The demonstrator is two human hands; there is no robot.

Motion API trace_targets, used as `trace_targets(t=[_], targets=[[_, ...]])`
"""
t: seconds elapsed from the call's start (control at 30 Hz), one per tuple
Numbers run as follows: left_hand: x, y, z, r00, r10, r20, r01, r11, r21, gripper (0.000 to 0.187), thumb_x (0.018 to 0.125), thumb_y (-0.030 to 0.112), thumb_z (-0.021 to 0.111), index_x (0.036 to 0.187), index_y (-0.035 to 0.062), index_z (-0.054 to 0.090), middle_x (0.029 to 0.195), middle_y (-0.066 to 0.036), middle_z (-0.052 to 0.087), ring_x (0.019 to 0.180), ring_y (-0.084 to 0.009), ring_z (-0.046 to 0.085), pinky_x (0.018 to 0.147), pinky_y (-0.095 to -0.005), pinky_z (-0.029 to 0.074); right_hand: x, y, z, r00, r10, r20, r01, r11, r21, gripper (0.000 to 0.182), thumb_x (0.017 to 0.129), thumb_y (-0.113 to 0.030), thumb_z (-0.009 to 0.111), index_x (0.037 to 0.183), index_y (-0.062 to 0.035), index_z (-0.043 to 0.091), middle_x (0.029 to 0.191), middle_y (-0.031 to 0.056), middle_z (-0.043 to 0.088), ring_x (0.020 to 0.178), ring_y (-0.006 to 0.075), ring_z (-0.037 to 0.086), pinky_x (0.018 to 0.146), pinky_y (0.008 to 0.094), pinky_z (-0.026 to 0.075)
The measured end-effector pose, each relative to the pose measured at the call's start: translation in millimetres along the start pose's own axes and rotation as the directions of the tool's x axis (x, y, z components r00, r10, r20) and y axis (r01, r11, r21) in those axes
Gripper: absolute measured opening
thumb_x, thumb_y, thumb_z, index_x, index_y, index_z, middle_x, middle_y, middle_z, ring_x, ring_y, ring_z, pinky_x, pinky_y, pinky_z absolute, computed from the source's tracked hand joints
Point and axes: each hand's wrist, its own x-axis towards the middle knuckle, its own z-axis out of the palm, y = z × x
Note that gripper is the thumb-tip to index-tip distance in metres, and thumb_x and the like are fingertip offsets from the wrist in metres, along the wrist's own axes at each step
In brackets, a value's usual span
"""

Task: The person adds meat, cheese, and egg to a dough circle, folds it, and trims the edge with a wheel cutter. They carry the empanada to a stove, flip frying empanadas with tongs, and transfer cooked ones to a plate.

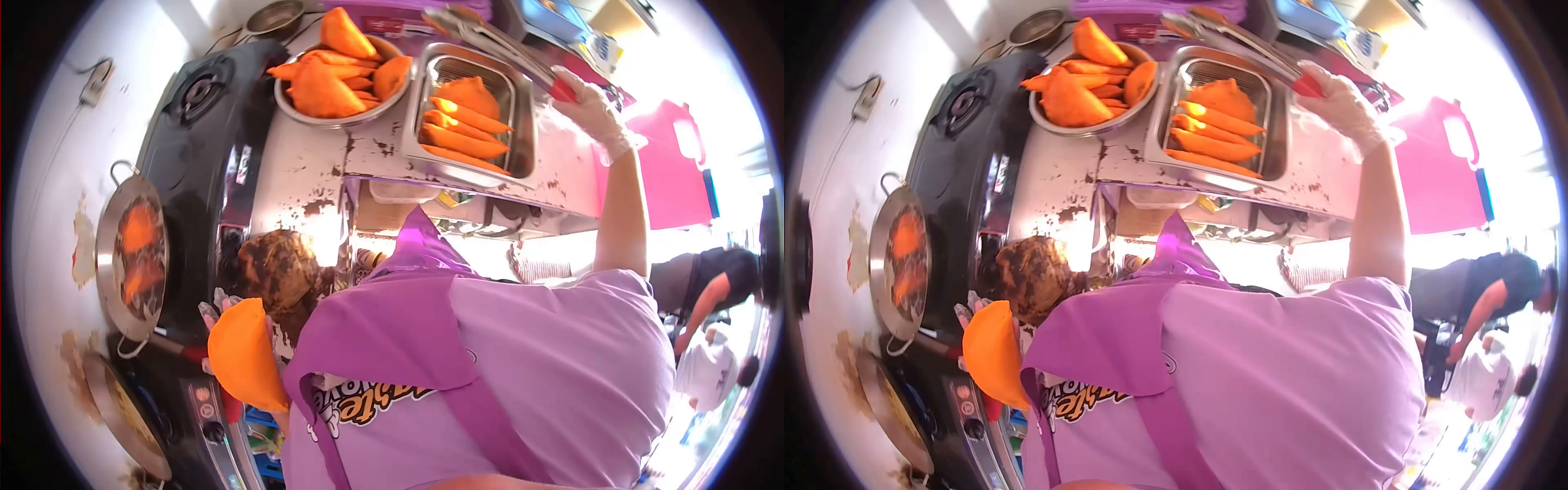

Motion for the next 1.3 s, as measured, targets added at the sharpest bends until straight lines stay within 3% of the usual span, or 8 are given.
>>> trace_targets(t=[0.17, 0.33, 0.4, 0.5, 0.57, 0.7, 0.97, 1.3], targets=[[34, 43, 1, 0.997, -0.012, -0.080, 0.030, 0.974, 0.226, 0.049, 0.094, 0.034, 0.053, 0.138, 0.0134, 0.048, 0.144, 0.000, 0.046, 0.133, -0.0275, 0.041, 0.115, -0.0398, 0.022, -53, 16, -42, 0.937, 0.336, 0.094, -0.229, 0.796, -0.560, 0.069, 0.079, -0.028, 0.068, 0.141, -0.0253, 0.041, 0.103, 0.0124, 0.064, 0.099, 0.0302, 0.061, 0.085, 0.0421, 0.048], [72, 70, -4, 0.941, 0.193, -0.278, -0.124, 0.961, 0.247, 0.051, 0.095, 0.039, 0.050, 0.140, 0.0176, 0.044, 0.144, 0.002, 0.045, 0.135, -0.0278, 0.039, 0.117, -0.0378, 0.017, -56, 57, -42, 0.918, 0.341, 0.202, -0.198, 0.836, -0.512, 0.069, 0.080, -0.024, 0.068, 0.142, -0.0270, 0.039, 0.107, 0.0120, 0.063, 0.107, 0.0295, 0.059, 0.089, 0.0411, 0.048], [84, 81, -4, 0.915, 0.242, -0.323, -0.159, 0.952, 0.261, 0.051, 0.095, 0.040, 0.049, 0.141, 0.0187, 0.043, 0.145, 0.003, 0.045, 0.135, -0.0278, 0.038, 0.117, -0.0373, 0.015, -51, 78, -32, 0.983, 0.062, 0.172, 0.024, 0.890, -0.456, 0.071, 0.079, -0.019, 0.069, 0.143, -0.0244, 0.039, 0.110, 0.0114, 0.062, 0.107, 0.0293, 0.058, 0.092, 0.0405, 0.047], [98, 95, -2, 0.867, 0.467, 0.175, -0.189, -0.018, 0.982, 0.050, 0.095, 0.041, 0.048, 0.140, 0.0196, 0.045, 0.143, 0.002, 0.046, 0.135, -0.0295, 0.038, 0.117, -0.0392, 0.017, -34, 89, -22, 0.975, 0.001, 0.223, 0.107, 0.875, -0.473, 0.071, 0.077, -0.014, 0.071, 0.141, -0.0213, 0.040, 0.113, 0.0105, 0.061, 0.105, 0.0310, 0.058, 0.092, 0.0403, 0.046], [106, 103, 0, 0.848, 0.231, 0.478, -0.136, -0.775, 0.617, 0.049, 0.095, 0.042, 0.047, 0.139, 0.0202, 0.046, 0.143, 0.002, 0.047, 0.134, -0.0306, 0.038, 0.116, -0.0405, 0.019, -23, 92, -17, 0.967, -0.038, 0.254, 0.157, 0.871, -0.466, 0.069, 0.077, -0.013, 0.071, 0.139, -0.0209, 0.042, 0.114, 0.0096, 0.060, 0.099, 0.0323, 0.060, 0.086, 0.0416, 0.049], [127, 129, 14, 0.824, 0.247, 0.510, -0.356, -0.476, 0.805, 0.051, 0.095, 0.044, 0.046, 0.140, 0.0194, 0.045, 0.144, 0.002, 0.045, 0.136, -0.0345, 0.034, 0.115, -0.0424, 0.022, -18, 74, -12, 0.969, -0.092, 0.228, 0.219, 0.744, -0.631, 0.070, 0.078, -0.016, 0.072, 0.140, -0.0180, 0.038, 0.107, 0.0108, 0.060, 0.092, 0.0294, 0.063, 0.074, 0.0405, 0.055], [142, 171, 11, 0.903, 0.069, 0.424, -0.052, -0.962, 0.266, 0.062, 0.094, 0.051, 0.043, 0.146, 0.0179, 0.033, 0.149, -0.006, 0.035, 0.137, -0.0355, 0.030, 0.114, -0.0478, 0.022, -20, 37, -24, 0.943, 0.091, 0.319, 0.143, 0.757, -0.637, 0.070, 0.077, -0.012, 0.070, 0.140, -0.0144, 0.039, 0.107, 0.0137, 0.060, 0.087, 0.0305, 0.064, 0.072, 0.0406, 0.053], [183, 171, 5, 0.952, 0.114, 0.284, 0.207, -0.923, -0.324, 0.078, 0.092, 0.061, 0.039, 0.152, 0.0171, 0.015, 0.154, -0.016, 0.022, 0.137, -0.0351, 0.028, 0.111, -0.0554, 0.021, -21, 23, -2, 0.967, 0.086, 0.238, 0.092, 0.757, -0.647, 0.043, 0.091, -0.010, 0.044, 0.134, -0.0095, 0.044, 0.102, 0.0129, 0.062, 0.084, 0.0274, 0.066, 0.067, 0.0424, 0.054]])
